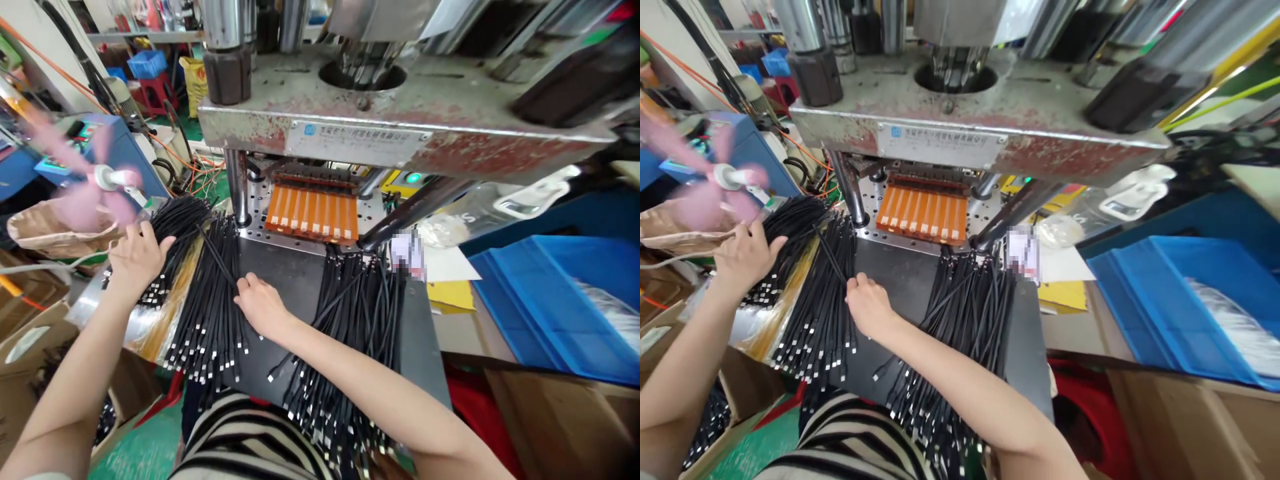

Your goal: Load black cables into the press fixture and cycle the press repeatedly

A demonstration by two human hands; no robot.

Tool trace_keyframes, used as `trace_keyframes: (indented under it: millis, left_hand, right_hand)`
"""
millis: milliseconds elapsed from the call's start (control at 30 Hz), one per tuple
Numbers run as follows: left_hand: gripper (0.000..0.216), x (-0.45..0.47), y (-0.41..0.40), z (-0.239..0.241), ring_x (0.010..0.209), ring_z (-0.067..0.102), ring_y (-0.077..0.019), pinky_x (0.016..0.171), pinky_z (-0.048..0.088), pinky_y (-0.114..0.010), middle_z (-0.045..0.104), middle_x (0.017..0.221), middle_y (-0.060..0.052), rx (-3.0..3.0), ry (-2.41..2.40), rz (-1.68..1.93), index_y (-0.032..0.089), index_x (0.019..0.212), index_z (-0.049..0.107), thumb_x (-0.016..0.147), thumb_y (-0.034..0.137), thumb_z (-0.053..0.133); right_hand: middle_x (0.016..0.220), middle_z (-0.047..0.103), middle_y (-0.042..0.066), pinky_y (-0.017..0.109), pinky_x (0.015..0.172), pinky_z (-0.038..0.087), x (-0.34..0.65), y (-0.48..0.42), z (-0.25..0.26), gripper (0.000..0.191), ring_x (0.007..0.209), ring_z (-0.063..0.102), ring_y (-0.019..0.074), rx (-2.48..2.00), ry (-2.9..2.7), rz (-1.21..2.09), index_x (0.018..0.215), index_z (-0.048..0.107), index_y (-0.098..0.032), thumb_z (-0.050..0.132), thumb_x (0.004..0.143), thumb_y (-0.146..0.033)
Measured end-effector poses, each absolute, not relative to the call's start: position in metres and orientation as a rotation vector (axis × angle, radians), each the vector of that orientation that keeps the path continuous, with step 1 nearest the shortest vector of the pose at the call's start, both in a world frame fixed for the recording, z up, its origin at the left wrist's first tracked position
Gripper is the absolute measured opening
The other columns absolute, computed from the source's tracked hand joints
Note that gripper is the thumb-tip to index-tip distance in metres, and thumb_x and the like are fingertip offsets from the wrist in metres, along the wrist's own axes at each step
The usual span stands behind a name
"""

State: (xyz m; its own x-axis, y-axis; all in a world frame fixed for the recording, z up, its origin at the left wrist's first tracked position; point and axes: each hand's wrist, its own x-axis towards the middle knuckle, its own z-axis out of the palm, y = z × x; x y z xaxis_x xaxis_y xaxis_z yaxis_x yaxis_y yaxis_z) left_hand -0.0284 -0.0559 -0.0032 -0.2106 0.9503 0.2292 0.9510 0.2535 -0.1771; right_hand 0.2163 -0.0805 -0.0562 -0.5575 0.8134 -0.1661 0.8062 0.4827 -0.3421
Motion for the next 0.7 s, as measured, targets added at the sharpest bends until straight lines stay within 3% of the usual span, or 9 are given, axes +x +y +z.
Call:
trace_keyframes:
  millis: [100,200,300,400,467,700]
  left_hand:
    - [0.074,-0.024,-0.06,-0.015,0.107,0.053,-0.0467,0.083,0.041,-0.053,0.055,0.116,-0.03,-1.752,-2.178,-0.082,0.003,0.124,0.049,0.092,0.065,0.024]
    - [0.072,-0.02,-0.056,-0.017,0.119,0.047,-0.0478,0.094,0.036,-0.059,0.052,0.125,-0.03,-1.8,-2.12,-0.269,0.003,0.136,0.042,0.092,0.06,0.035]
    - [0.062,-0.01,-0.042,-0.019,0.121,0.049,-0.042,0.098,0.039,-0.054,0.053,0.129,-0.026,-1.985,-1.944,-0.499,0.007,0.137,0.044,0.093,0.05,0.043]
    - [0.038,0.011,-0.017,-0.025,0.106,0.061,-0.0292,0.095,0.047,-0.043,0.064,0.112,-0.017,-2.43,-1.574,-0.658,0.012,0.114,0.061,0.095,0.041,0.046]
    - [0.028,0.03,0.001,-0.029,0.1,0.064,-0.0228,0.094,0.05,-0.038,0.067,0.105,-0.011,-2.707,-1.32,-0.713,0.016,0.104,0.065,0.096,0.035,0.047]
    - [0.023,0.084,0.049,-0.031,0.114,0.063,-0.0208,0.1,0.052,-0.039,0.07,0.117,-0.011,-2.868,-0.885,-0.991,0.015,0.111,0.066,0.096,0.024,0.05]
  right_hand:
    - [0.099,0.067,0.011,0.034,0.072,0.052,0.217,-0.077,-0.054,0.018,0.084,0.068,0.0242,-1.477,-2.72,0.636,0.105,0.06,-0.013,0.046,0.096,-0.02]
    - [0.096,0.067,0.01,0.033,0.073,0.05,0.235,-0.071,-0.043,0.018,0.085,0.067,0.0237,-1.295,-2.763,0.411,0.101,0.06,-0.016,0.043,0.097,-0.018]
    - [0.096,0.068,0.01,0.032,0.077,0.047,0.254,-0.046,-0.029,0.022,0.088,0.065,0.0227,-1.214,-2.627,0.141,0.099,0.062,-0.018,0.04,0.099,-0.021]
    - [0.094,0.07,0.008,0.029,0.077,0.046,0.266,0.002,-0.015,0.019,0.088,0.066,0.0209,-1.299,-2.272,0.125,0.099,0.064,-0.018,0.047,0.098,-0.027]
    - [0.091,0.071,0.006,0.026,0.076,0.046,0.269,0.037,-0.008,0.015,0.085,0.067,0.0191,-1.321,-2.015,0.214,0.099,0.065,-0.017,0.054,0.096,-0.027]
    - [0.081,0.075,0.006,0.024,0.071,0.046,0.273,0.098,-0.006,0.016,0.077,0.069,0.0187,-1.457,-1.759,0.389,0.079,0.07,-0.017,0.062,0.09,-0.025]
